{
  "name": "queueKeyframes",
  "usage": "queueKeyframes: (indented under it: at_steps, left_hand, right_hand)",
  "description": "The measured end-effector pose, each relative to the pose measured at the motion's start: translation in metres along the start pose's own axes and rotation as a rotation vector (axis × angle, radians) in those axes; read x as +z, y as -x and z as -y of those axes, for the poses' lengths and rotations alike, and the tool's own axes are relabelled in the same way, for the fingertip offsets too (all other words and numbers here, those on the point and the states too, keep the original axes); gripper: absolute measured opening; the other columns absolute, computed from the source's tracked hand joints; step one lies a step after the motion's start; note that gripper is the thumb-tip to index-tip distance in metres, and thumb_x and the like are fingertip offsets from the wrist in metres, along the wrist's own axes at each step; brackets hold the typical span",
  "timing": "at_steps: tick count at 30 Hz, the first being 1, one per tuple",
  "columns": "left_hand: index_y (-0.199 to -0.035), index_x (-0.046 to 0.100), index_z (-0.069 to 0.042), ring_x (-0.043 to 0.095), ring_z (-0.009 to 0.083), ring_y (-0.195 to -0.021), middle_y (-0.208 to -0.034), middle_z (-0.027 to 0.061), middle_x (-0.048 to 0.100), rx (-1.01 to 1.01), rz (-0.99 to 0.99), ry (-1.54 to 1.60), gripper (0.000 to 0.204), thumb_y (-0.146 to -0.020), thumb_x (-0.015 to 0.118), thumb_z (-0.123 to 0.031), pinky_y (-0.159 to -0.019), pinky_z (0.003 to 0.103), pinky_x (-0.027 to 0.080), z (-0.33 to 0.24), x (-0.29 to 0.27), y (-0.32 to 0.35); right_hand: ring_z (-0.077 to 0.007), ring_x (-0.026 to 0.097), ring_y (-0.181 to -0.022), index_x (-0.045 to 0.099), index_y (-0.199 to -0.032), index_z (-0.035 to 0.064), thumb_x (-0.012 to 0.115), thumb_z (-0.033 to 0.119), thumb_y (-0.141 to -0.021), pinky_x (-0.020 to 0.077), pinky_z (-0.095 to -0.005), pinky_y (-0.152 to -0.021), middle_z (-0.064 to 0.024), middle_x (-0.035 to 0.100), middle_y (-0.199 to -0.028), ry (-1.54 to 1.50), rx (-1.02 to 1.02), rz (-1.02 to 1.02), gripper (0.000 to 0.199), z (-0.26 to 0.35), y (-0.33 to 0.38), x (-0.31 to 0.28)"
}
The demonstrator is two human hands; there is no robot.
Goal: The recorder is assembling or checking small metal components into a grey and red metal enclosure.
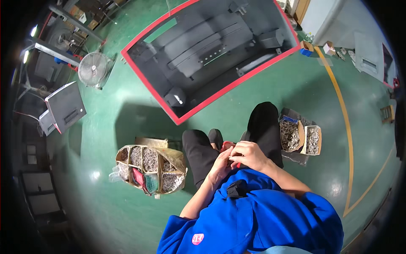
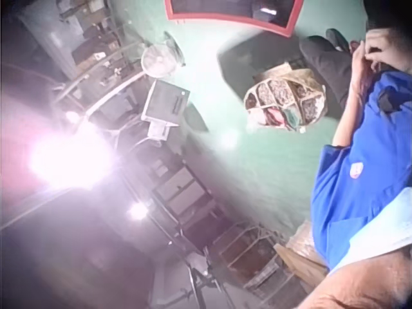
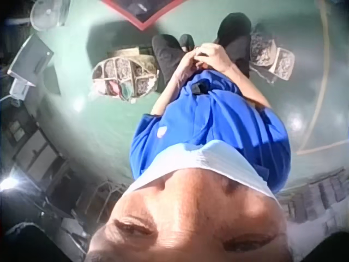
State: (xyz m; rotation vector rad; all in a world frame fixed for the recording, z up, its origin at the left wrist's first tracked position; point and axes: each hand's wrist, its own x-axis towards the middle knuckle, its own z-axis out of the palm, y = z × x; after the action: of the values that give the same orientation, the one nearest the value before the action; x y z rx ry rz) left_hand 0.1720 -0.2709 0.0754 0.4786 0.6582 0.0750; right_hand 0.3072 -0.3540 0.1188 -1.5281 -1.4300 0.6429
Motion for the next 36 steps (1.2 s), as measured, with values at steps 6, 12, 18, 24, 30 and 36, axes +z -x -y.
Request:
queueKeyframes:
  at_steps: [6,12,18,24,30,36]
  left_hand:
    - [-0.095,0.056,-0.007,0.044,0.0056,-0.055,-0.075,-0.0025,0.052,0.013,-0.016,-0.088,0.027,-0.096,0.045,-0.032,-0.046,0.017,0.033,0.001,-0.007,-0.001]
    - [-0.087,0.052,-0.008,0.036,0.0052,-0.050,-0.062,-0.0042,0.042,-0.022,0.021,-0.050,0.024,-0.096,0.046,-0.030,-0.043,0.018,0.027,0.006,-0.021,-0.005]
    - [-0.093,0.056,-0.003,0.051,0.0083,-0.065,-0.075,-0.0004,0.053,0.065,0.110,-0.268,0.029,-0.094,0.050,-0.032,-0.056,0.021,0.042,0.008,-0.055,0.003]
    - [-0.074,0.049,-0.007,0.028,0.0054,-0.044,-0.054,-0.0054,0.033,0.016,0.070,-0.485,0.050,-0.096,0.034,-0.050,-0.041,0.022,0.019,-0.015,-0.019,0.021]
    - [-0.072,0.049,-0.008,0.030,0.0076,-0.039,-0.050,-0.0018,0.038,-0.059,0.041,-0.499,0.057,-0.095,0.028,-0.055,-0.037,0.023,0.021,-0.008,-0.030,0.007]
    - [-0.069,0.050,-0.008,0.039,0.0089,-0.037,-0.049,0.0012,0.046,0.028,-0.172,-0.624,0.058,-0.095,0.028,-0.055,-0.034,0.022,0.026,-0.006,-0.025,0.008]
  right_hand:
    - [-0.0234,0.059,-0.071,0.059,-0.081,0.0031,0.067,0.015,-0.073,0.0482,-0.0339,-0.065,-0.0091,0.058,-0.078,0.030,-0.003,0.024,0.016,-0.003,0.004,0.000]
    - [-0.0184,0.061,-0.072,0.061,-0.088,0.0015,0.067,0.011,-0.076,0.0494,-0.0308,-0.066,-0.0083,0.060,-0.079,-0.102,0.273,-0.032,0.016,-0.010,0.004,0.003]
    - [-0.0134,0.063,-0.077,0.065,-0.091,-0.0004,0.066,0.010,-0.079,0.0497,-0.0271,-0.071,-0.0088,0.067,-0.085,-0.578,0.325,0.147,0.017,-0.041,0.013,0.024]
    - [-0.0134,0.063,-0.063,0.067,-0.080,0.0006,0.072,0.015,-0.070,0.0485,-0.0287,-0.055,-0.0066,0.067,-0.070,-0.321,0.254,0.141,0.018,-0.028,0.003,0.025]
    - [-0.0222,0.062,-0.062,0.062,-0.067,0.0014,0.069,0.011,-0.058,0.0468,-0.0349,-0.056,-0.0096,0.061,-0.065,-0.027,0.080,0.075,0.014,-0.034,0.012,0.034]
    - [-0.0310,0.061,-0.073,0.057,-0.065,-0.0019,0.067,0.007,-0.054,0.0476,-0.0414,-0.062,-0.0150,0.059,-0.073,0.192,-0.008,0.093,0.018,-0.023,0.005,0.043]
